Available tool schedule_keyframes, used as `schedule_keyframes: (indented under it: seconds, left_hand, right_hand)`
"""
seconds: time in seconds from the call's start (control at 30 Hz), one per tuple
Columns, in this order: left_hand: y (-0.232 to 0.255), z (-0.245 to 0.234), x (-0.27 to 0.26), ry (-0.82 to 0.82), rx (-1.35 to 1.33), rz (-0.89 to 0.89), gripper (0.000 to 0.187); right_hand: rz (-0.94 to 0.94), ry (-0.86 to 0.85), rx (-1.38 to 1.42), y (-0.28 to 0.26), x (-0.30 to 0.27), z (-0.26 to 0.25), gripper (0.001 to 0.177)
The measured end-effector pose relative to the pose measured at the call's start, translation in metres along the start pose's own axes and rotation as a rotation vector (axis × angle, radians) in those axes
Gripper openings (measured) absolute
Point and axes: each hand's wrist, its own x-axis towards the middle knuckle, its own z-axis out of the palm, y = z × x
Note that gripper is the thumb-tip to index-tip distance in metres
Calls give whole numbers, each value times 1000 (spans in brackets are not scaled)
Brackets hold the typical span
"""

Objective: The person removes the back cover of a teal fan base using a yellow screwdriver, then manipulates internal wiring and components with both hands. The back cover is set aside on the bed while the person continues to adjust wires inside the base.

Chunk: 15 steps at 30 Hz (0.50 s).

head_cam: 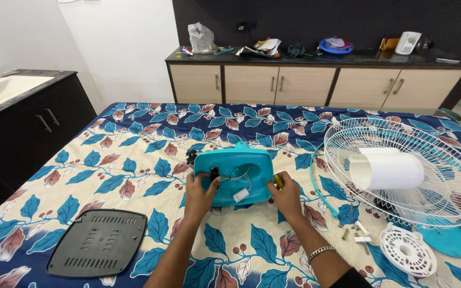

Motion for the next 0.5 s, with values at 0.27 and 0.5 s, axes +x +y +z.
schedule_keyframes:
  seconds: [0.27,0.5]
  left_hand:
    - [-4,-4,12,-22,192,53,50]
    - [-6,-10,14,25,192,185,42]
  right_hand:
    - [3,-28,26,8,-1,1,29]
    - [46,-67,31,4,-1,0,30]
